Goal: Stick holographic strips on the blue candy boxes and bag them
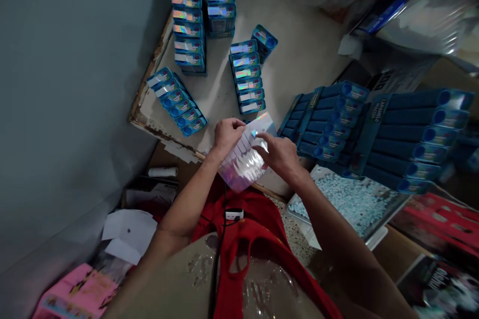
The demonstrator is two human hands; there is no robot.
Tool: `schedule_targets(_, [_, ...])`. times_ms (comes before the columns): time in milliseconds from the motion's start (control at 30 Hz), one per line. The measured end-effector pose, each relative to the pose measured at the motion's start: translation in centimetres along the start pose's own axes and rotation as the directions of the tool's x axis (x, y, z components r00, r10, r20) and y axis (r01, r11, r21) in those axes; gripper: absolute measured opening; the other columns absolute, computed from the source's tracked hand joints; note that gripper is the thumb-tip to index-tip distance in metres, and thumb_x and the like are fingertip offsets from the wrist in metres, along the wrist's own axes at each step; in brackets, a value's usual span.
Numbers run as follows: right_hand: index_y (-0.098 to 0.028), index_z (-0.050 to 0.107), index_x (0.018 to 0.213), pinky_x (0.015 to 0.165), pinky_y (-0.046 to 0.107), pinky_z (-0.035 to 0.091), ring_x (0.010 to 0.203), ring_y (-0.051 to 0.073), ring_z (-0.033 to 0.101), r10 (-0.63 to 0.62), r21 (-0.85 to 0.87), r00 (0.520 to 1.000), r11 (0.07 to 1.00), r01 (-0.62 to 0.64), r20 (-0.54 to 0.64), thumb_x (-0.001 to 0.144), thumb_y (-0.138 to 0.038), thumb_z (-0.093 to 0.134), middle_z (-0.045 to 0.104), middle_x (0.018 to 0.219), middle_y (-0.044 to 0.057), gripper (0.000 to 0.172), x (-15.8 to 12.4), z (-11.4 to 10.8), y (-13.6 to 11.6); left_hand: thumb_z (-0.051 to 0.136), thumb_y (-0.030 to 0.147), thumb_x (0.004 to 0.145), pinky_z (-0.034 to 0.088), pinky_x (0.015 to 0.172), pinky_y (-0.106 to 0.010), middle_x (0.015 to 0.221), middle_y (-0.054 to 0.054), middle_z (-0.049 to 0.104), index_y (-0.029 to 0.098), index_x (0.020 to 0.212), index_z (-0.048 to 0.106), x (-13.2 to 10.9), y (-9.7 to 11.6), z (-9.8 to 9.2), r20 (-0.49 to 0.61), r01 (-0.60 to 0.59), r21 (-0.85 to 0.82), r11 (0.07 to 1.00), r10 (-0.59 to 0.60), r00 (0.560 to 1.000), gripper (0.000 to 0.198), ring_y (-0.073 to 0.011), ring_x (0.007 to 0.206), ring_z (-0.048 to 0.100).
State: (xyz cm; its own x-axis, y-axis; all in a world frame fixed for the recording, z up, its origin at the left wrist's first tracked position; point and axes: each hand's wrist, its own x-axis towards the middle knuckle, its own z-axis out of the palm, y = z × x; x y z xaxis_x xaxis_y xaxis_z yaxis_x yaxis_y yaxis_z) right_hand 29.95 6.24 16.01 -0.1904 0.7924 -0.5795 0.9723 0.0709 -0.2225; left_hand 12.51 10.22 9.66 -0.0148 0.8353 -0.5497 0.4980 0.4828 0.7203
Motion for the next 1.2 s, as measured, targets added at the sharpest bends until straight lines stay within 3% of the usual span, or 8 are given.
schedule_targets(133, [-0.026, 0.07, 0.12, 0.065, 0.028, 0.035, 0.083, 0.024, 0.074, 0.082, 0.161, 0.997, 0.984, -0.082, 0.006, 0.098, -0.04, 0.065, 0.073, 0.064, 0.001, 0.026, 0.1, -1.1, -0.3, 0.068, 0.018, 0.084, 0.053, 0.081, -0.031, 0.092, -0.006, 0.083, 0.021, 0.087, 0.084, 0.3, 0.1, 0.1, -0.033, -0.028, 0.02, 0.999, 0.028, 0.999, 0.016, -0.0216, 0.085, 0.074])
schedule_targets(267, [-0.025, 0.07, 0.128, 0.069, 0.03, 0.037, 0.086, 0.025, 0.073, 0.15, 0.028, 0.987, 0.988, -0.149, -0.058, 0.095, -0.03, 0.065, 0.079, 0.084, 0.005, 0.033, 0.3, -1.9, -0.3, 0.068, 0.017, 0.084, 0.054, 0.082, -0.031, 0.092, -0.006, 0.083, 0.02, 0.087, 0.084, 0.8, 0.3, 0.5, -0.021, -0.051, 0.032, 0.998, 0.051, 0.998, 0.016, -0.0216, 0.085, 0.074])
schedule_targets(433, [-0.028, 0.049, 0.159, 0.081, 0.035, 0.042, 0.094, 0.027, 0.073, 0.02, -0.154, 0.998, 0.988, -0.029, -0.059, 0.103, -0.031, 0.055, 0.081, 0.106, 0.012, 0.057, 2.5, -1.6, -0.4, 0.068, 0.016, 0.086, 0.055, 0.086, -0.03, 0.096, -0.006, 0.083, 0.02, 0.091, 0.084, 0.9, 0.3, 0.6, 0.012, -0.058, 0.016, 0.998, 0.058, 0.998, 0.017, -0.0216, 0.089, 0.075])
schedule_targets(567, [-0.028, 0.047, 0.161, 0.087, 0.037, 0.042, 0.103, 0.029, 0.073, -0.048, -0.228, 0.999, 0.972, 0.05, 0.012, 0.105, -0.033, 0.053, 0.08, 0.111, 0.015, 0.056, 3.9, -0.8, -1.0, 0.068, 0.017, 0.087, 0.055, 0.088, -0.03, 0.099, -0.007, 0.083, 0.02, 0.092, 0.084, 1.0, 0.2, 0.5, 0.013, -0.028, 0.021, 0.999, 0.028, 1.0, 0.017, -0.0211, 0.092, 0.075])
schedule_targets(700, [-0.028, 0.059, 0.151, 0.088, 0.037, 0.042, 0.104, 0.029, 0.073, -0.035, -0.224, 0.999, 0.974, 0.043, 0.041, 0.105, -0.033, 0.052, 0.08, 0.111, 0.014, 0.046, 2.9, -0.6, -1.0, 0.068, 0.017, 0.086, 0.055, 0.087, -0.03, 0.098, -0.007, 0.083, 0.02, 0.092, 0.084, 1.4, 0.1, 0.3, 0.01, 0.019, 0.035, 0.999, -0.019, 1.0, 0.017, -0.0216, 0.091, 0.075])
schedule_targets(1033, [-0.024, 0.075, 0.104, 0.069, 0.032, 0.04, 0.08, 0.027, 0.071, 0.222, 0.017, 0.97, 0.975, -0.222, -0.095, 0.095, -0.031, 0.058, 0.076, 0.078, 0.008, 0.021, 0.8, -2.3, -0.7, 0.068, 0.015, 0.084, 0.053, 0.089, -0.033, 0.093, -0.006, 0.08, 0.023, 0.085, 0.081, 2.1, -0.1, 0.7, -0.03, -0.055, -0.022, 0.998, 0.054, 0.998, 0.016, -0.0229, 0.09, 0.071])
schedule_targets(1133, [-0.023, 0.073, 0.093, 0.062, 0.03, 0.037, 0.065, 0.022, 0.063, 0.237, 0.29, 0.962, 0.938, -0.19, -0.137, 0.09, -0.037, 0.061, 0.067, 0.067, 0.003, 0.018, -0.2, -3.2, -0.6, 0.069, 0.015, 0.086, 0.052, 0.098, -0.035, 0.099, -0.007, 0.078, 0.022, 0.085, 0.081, 2.0, -0.4, 1.1, -0.067, -0.096, 0.002, 0.995, 0.096, 0.993, 0.014, -0.0237, 0.099, 0.07])
schedule_targets(1200, [-0.023, 0.069, 0.087, 0.056, 0.028, 0.034, 0.056, 0.017, 0.053, 0.238, 0.532, 0.961, 0.837, -0.13, -0.139, 0.089, -0.045, 0.065, 0.057, 0.059, -0.001, 0.022, -0.8, -3.9, -0.7, 0.074, 0.018, 0.086, 0.049, 0.105, -0.035, 0.107, -0.008, 0.076, 0.022, 0.088, 0.08, 1.6, -0.4, 1.0, -0.141, -0.146, -0.018, 0.989, 0.142, 0.98, 0.008, -0.0252, 0.111, 0.068])
